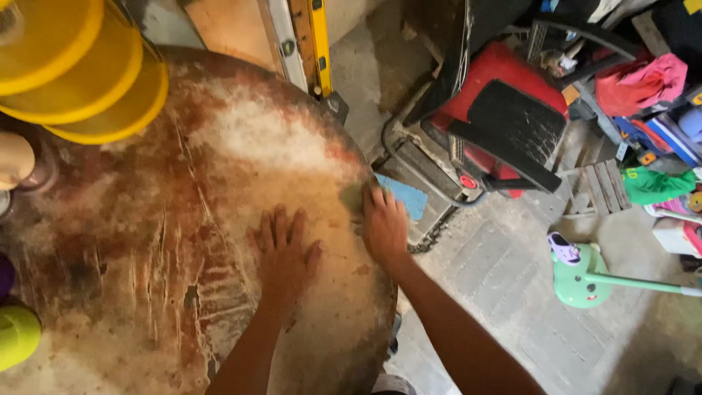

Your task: Sanding the surface of a round wooden table manually with sandpaper

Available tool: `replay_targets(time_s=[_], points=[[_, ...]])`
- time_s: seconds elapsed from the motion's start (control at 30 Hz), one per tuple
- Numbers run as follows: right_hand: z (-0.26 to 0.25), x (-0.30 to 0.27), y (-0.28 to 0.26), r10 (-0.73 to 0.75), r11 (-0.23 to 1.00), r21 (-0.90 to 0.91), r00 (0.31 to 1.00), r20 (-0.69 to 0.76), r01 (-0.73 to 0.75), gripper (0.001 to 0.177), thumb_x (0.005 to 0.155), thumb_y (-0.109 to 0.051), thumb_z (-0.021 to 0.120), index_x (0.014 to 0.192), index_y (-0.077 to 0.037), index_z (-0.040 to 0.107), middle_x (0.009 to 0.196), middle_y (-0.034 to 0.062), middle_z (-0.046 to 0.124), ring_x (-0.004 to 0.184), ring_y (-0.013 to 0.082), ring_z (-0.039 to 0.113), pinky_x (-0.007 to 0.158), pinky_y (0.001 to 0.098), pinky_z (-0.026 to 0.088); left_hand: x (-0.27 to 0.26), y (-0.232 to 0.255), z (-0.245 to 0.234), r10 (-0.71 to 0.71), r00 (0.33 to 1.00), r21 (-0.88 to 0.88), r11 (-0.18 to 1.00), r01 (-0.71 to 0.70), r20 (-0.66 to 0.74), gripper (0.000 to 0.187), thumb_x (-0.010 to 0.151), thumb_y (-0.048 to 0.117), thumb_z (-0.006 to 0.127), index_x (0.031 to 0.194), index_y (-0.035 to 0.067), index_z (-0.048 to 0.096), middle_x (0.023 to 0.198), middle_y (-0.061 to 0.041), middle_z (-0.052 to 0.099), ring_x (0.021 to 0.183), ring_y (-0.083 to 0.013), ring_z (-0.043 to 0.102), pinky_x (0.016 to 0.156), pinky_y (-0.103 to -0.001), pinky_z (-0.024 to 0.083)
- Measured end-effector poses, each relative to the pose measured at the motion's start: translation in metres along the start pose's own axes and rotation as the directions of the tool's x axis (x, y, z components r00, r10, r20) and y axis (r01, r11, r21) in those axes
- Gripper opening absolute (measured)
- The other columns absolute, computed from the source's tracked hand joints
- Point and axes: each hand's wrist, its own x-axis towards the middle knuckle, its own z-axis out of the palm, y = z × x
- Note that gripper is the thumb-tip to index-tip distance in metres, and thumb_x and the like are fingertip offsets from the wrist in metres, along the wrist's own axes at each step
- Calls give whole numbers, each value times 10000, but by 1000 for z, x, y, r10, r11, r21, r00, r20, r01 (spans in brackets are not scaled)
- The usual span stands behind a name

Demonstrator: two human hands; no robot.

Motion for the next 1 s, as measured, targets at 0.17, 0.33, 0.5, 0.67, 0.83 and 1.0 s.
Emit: replay_targets(time_s=[0.17,0.33,0.5,0.67,0.83,1.0], points=[[37,3,6,-40,999,-13,987,-157,38,371,890,-233,601,1235,-121,681,1121,39,562,906,240,545,702,374,407,2,4,-10,3,999,37,999,-2,-45,739,937,606,495,1582,253,421,1650,-155,357,1534,-424,281,1186,-709,112],[22,28,4,-28,995,-98,985,-171,11,347,895,-231,624,1223,-124,660,1116,43,544,887,234,539,717,373,410,-1,1,0,4,1000,10,1000,-3,-20,736,951,592,487,1594,244,402,1663,-165,332,1537,-439,268,1177,-728,104],[30,-65,-3,-88,982,180,982,166,58,570,897,-342,706,1410,-118,599,1347,132,572,1178,369,585,854,438,507,0,3,-4,-9,1000,-13,1000,9,-10,744,971,650,427,1598,250,399,1684,-153,294,1565,-423,201,1192,-708,55],[-22,-75,-20,-160,954,273,981,107,126,632,991,-452,537,1526,-121,468,1553,119,422,1353,410,438,1041,520,421,6,-3,11,-25,999,34,999,27,-45,741,958,650,456,1583,254,421,1658,-152,332,1524,-414,280,1174,-692,147],[-12,-17,-18,-273,943,216,959,73,252,652,1079,-428,370,1658,-150,253,1699,88,265,1538,420,225,1236,545,171,39,-8,11,-103,990,82,990,111,-94,714,999,568,481,1612,216,382,1671,-193,277,1498,-422,284,1147,-654,187],[12,72,-21,-364,907,229,932,-2,354,713,976,-418,560,1599,-119,387,1656,108,368,1516,423,316,1248,549,232,66,-6,15,-276,958,72,960,271,79,784,965,590,459,1650,264,262,1737,-158,134,1591,-433,63,1159,-757,110]])
